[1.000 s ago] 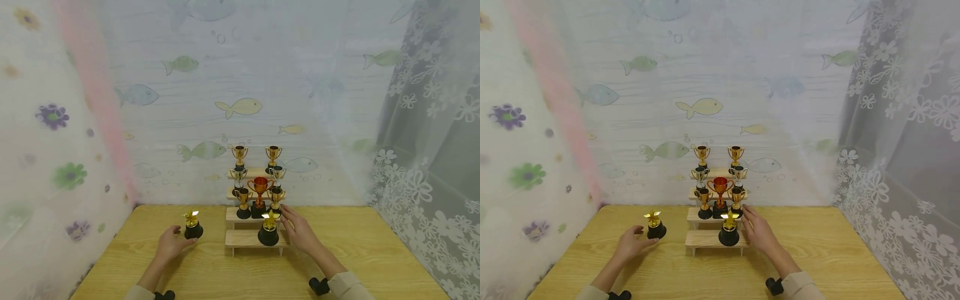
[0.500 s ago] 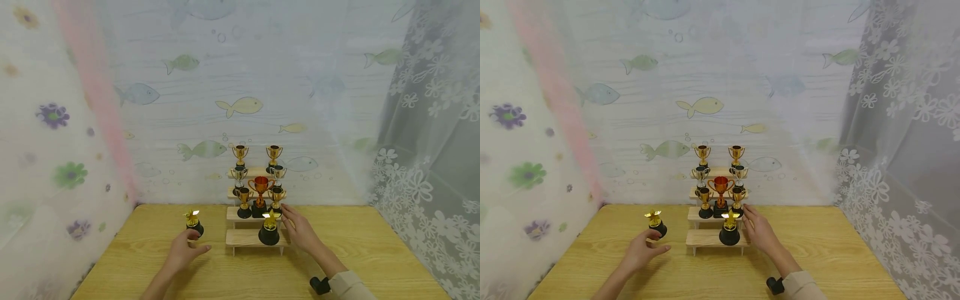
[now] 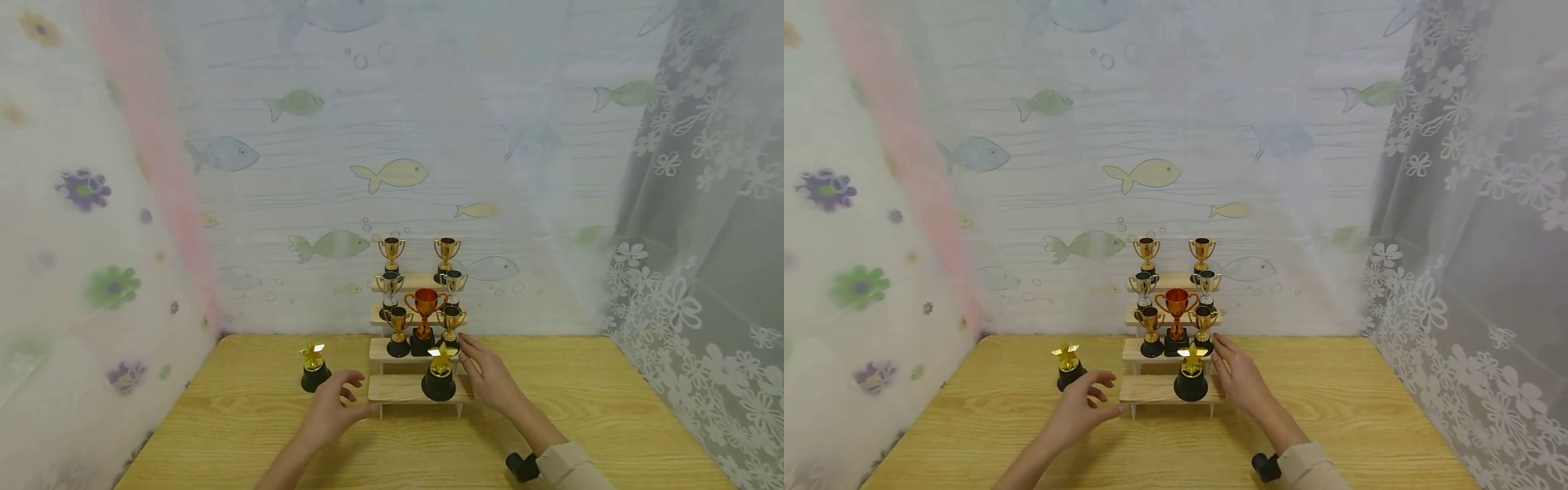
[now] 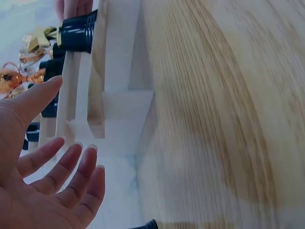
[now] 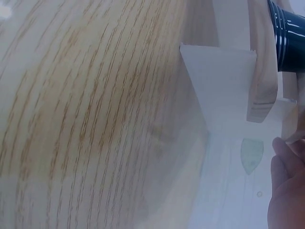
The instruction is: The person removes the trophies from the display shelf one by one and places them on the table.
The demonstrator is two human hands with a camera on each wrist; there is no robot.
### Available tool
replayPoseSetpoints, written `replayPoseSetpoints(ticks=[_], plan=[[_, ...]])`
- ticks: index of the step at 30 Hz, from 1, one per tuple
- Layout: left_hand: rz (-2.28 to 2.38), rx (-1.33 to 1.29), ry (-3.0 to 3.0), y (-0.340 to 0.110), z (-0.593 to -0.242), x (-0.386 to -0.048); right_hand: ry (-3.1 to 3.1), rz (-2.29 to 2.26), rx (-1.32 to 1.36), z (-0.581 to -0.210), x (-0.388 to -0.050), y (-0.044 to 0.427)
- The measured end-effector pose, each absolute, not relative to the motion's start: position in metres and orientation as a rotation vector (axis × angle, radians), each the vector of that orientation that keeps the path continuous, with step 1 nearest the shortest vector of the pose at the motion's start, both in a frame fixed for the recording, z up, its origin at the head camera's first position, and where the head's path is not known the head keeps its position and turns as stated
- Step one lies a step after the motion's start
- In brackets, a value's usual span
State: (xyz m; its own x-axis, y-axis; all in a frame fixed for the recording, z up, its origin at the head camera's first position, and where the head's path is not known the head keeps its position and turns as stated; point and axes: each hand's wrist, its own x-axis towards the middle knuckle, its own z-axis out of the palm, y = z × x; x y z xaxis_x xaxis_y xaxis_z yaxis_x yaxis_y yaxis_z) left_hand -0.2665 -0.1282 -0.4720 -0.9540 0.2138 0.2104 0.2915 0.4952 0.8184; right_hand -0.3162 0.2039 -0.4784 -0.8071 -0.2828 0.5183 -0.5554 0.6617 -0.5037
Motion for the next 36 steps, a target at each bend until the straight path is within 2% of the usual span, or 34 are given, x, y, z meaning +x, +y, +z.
replayPoseSetpoints(ticks=[36], plan=[[-1.439,-0.695,-2.557,-0.074,-0.464,-0.275,-2.506,0.959,0.647,-0.478,-0.314,0.205]])
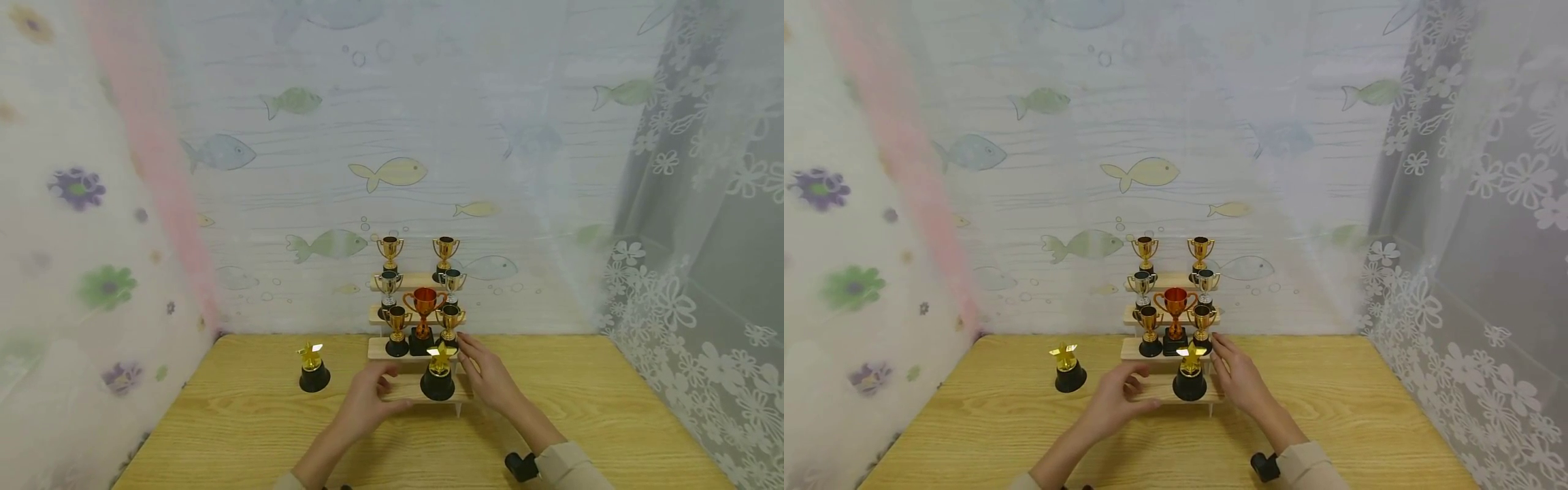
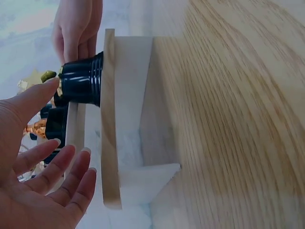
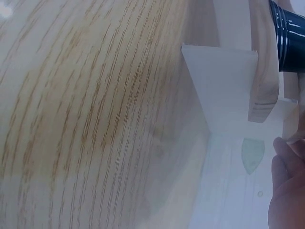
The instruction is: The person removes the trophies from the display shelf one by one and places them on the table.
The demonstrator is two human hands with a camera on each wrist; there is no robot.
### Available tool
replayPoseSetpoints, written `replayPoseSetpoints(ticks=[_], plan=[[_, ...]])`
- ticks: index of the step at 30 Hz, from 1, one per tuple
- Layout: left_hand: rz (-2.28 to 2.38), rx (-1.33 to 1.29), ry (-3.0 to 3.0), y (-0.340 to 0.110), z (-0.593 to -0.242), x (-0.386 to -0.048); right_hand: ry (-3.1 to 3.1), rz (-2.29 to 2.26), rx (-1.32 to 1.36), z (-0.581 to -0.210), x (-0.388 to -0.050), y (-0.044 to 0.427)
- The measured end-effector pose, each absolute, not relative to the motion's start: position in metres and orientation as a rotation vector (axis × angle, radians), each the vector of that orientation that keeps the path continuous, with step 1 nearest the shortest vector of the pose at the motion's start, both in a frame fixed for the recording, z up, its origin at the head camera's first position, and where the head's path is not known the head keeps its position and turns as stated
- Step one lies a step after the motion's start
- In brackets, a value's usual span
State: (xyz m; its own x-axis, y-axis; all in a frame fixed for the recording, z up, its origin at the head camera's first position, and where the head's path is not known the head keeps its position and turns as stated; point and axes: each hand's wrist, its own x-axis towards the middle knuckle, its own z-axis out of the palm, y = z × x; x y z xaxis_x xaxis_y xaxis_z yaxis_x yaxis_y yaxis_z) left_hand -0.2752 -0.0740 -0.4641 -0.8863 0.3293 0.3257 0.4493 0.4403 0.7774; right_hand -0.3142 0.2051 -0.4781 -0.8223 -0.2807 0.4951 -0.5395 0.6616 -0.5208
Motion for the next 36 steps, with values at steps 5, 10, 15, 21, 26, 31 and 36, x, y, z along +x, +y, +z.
replayPoseSetpoints(ticks=[5,10,15,21,26,31,36], plan=[[-1.432,-0.699,-2.561,-0.064,-0.464,-0.278,-2.500,0.963,0.648,-0.478,-0.315,0.204],[-1.392,-0.720,-2.546,-0.055,-0.463,-0.281,-2.486,0.959,0.655,-0.477,-0.315,0.203],[-1.361,-0.715,-2.563,-0.047,-0.464,-0.281,-2.474,0.963,0.668,-0.476,-0.315,0.201],[-1.317,-0.722,-2.572,-0.037,-0.465,-0.285,-2.496,0.960,0.656,-0.476,-0.315,0.202],[-1.345,-0.727,-2.576,-0.031,-0.467,-0.287,-2.509,0.965,0.642,-0.476,-0.314,0.204],[-1.287,-0.690,-2.596,-0.026,-0.468,-0.288,-2.523,0.976,0.629,-0.476,-0.313,0.204],[-1.277,-0.671,-2.601,-0.022,-0.468,-0.287,-2.531,0.984,0.619,-0.476,-0.312,0.204]])
